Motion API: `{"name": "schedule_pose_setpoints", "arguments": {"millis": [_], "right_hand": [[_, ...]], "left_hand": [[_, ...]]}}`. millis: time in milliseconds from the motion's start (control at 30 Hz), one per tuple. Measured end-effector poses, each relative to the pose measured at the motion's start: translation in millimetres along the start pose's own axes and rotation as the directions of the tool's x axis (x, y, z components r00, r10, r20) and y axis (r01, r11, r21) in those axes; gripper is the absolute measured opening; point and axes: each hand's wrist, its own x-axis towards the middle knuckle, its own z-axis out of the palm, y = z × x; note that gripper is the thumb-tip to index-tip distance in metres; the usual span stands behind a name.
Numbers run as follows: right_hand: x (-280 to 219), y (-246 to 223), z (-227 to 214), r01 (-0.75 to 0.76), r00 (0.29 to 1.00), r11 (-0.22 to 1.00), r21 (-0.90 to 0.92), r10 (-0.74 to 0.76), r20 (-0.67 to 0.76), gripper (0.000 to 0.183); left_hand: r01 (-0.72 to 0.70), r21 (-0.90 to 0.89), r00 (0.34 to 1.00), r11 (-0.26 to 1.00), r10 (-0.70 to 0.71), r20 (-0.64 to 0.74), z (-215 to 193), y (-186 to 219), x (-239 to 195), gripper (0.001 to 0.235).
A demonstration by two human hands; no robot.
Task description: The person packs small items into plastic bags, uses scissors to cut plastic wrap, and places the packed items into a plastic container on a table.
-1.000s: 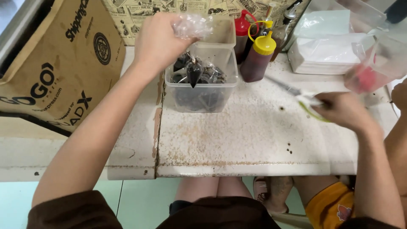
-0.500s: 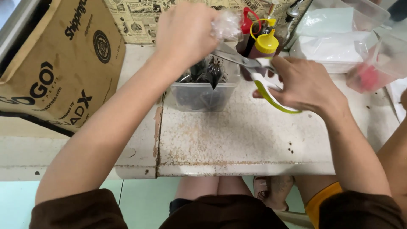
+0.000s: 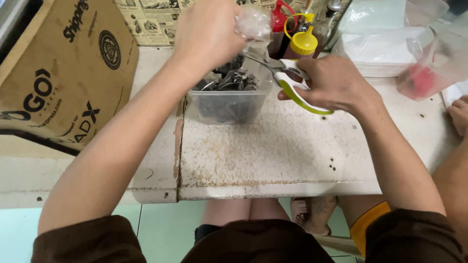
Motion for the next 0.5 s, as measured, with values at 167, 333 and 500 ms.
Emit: {"name": "schedule_pose_setpoints", "arguments": {"millis": [167, 333, 500], "right_hand": [[11.8, 14.2, 13.7, 0.005, 0.997, 1.0, -0.015, -0.006, -0.078, 0.063], [16.6, 14.6, 18.8, 0.03, 0.998, 0.999, -0.011, -0.03, -0.046, 0.062], [26.5, 14.7, 20.8, 0.007, 0.996, 0.999, -0.034, -0.01, -0.083, 0.058]], "left_hand": [[0.015, 0.082, 0.999, 0.997, -0.018, 0.039, 6.3, 0.6, 7.6, 0.019], [-0.034, -0.021, 0.999, 0.999, 0.034, 0.002, 14.5, -4.4, 8.4, 0.016], [-0.098, -0.178, 0.993, 0.979, 0.108, 0.044, 26.8, 2.1, 12.6, 0.026]]}}
